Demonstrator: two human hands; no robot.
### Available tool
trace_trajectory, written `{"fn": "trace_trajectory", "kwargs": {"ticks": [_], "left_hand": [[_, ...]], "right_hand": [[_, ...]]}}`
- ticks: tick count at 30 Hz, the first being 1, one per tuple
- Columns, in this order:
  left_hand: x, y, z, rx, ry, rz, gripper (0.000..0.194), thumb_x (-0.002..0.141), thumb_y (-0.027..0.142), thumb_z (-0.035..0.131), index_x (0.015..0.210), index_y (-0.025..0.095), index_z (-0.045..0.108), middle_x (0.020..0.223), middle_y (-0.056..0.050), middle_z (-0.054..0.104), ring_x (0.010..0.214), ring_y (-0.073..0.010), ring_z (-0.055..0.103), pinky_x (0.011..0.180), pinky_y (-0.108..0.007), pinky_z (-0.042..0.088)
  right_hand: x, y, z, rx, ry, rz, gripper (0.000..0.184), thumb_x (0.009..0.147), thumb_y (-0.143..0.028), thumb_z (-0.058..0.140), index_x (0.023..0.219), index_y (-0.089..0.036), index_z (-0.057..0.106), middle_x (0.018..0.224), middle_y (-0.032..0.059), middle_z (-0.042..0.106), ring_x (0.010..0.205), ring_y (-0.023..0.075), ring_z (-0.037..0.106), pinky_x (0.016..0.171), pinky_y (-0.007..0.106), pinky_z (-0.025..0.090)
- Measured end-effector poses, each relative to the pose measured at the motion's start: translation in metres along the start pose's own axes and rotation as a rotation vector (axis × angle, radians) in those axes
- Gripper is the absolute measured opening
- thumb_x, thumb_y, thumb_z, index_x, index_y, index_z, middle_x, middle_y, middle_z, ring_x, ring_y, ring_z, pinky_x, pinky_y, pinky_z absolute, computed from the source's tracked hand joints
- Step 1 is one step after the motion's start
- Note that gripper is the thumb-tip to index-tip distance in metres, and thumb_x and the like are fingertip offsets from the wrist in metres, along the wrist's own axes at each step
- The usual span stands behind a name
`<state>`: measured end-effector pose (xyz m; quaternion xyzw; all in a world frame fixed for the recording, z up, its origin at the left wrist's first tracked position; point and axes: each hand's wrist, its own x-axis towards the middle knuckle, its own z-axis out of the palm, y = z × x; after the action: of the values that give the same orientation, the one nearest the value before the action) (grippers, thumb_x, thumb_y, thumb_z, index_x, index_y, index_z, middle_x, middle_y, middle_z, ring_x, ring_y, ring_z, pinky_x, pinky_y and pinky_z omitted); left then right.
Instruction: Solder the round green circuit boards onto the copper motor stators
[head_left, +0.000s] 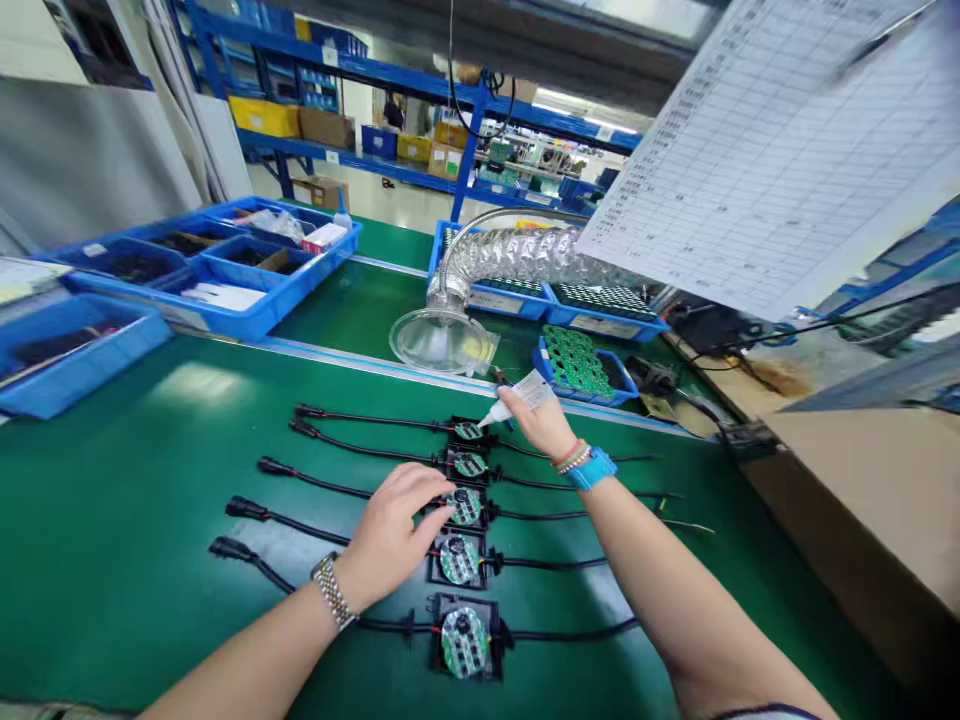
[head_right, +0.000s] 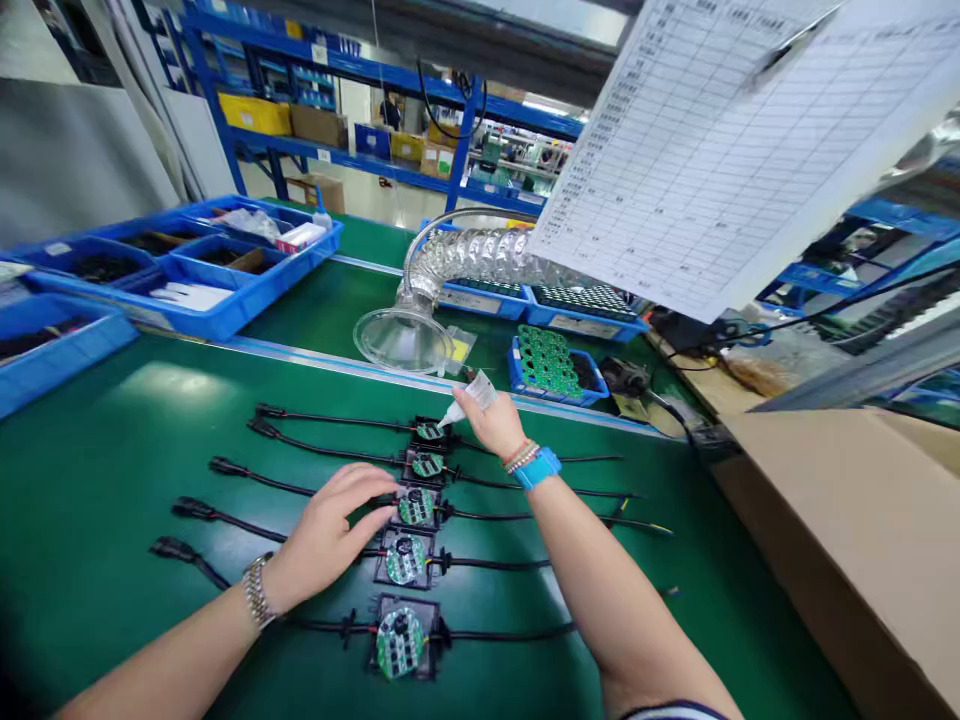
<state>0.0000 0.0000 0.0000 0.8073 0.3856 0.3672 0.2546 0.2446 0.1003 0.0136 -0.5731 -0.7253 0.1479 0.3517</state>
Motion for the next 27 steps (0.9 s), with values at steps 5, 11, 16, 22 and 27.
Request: {"fn": "trace_trajectory", "kwargs": {"ticks": [5,11,16,22,27], "left_hand": [[-0.004,-0.002,0.001,-0.011,0.000,0.012,0.019,0.083,0.022,0.052,0.098,0.019,0.061,0.098,-0.006,0.061,0.097,-0.0184,0.051,0.086,-0.036,0.045],[-0.003,-0.002,0.000,-0.025,-0.008,0.011,0.019,0.083,0.021,0.051,0.098,0.019,0.061,0.097,-0.006,0.061,0.096,-0.0185,0.050,0.085,-0.036,0.045],[-0.003,-0.001,0.000,-0.028,-0.014,-0.003,0.019,0.083,0.020,0.051,0.098,0.019,0.062,0.096,-0.006,0.060,0.096,-0.0183,0.050,0.085,-0.036,0.044],[-0.001,-0.001,0.000,-0.026,-0.009,0.002,0.019,0.083,0.020,0.051,0.097,0.019,0.062,0.095,-0.007,0.061,0.094,-0.0192,0.051,0.084,-0.037,0.045],[-0.002,-0.002,0.000,-0.005,0.002,0.011,0.019,0.083,0.021,0.051,0.097,0.019,0.063,0.095,-0.006,0.061,0.094,-0.0185,0.051,0.083,-0.036,0.046]], "right_hand": [[0.009,0.009,0.010,-0.009,-0.010,0.010,0.036,0.082,-0.047,0.044,0.066,-0.018,0.057,0.064,0.0048,0.063,0.065,0.0195,0.059,0.064,0.030,0.043],[0.014,0.006,0.010,-0.022,-0.042,0.006,0.033,0.082,-0.045,0.044,0.067,-0.019,0.058,0.067,0.0060,0.065,0.067,0.0202,0.060,0.063,0.029,0.043],[0.016,0.004,0.010,-0.034,-0.081,0.003,0.032,0.083,-0.043,0.045,0.068,-0.018,0.058,0.068,0.0055,0.066,0.066,0.0194,0.061,0.064,0.029,0.044],[0.017,0.006,0.011,-0.062,-0.112,0.008,0.032,0.084,-0.043,0.044,0.068,-0.018,0.058,0.067,0.0056,0.066,0.063,0.0187,0.061,0.060,0.027,0.044],[0.018,0.005,0.011,-0.105,-0.122,0.001,0.032,0.084,-0.043,0.044,0.068,-0.018,0.056,0.065,0.0057,0.064,0.061,0.0186,0.060,0.059,0.027,0.044]]}}
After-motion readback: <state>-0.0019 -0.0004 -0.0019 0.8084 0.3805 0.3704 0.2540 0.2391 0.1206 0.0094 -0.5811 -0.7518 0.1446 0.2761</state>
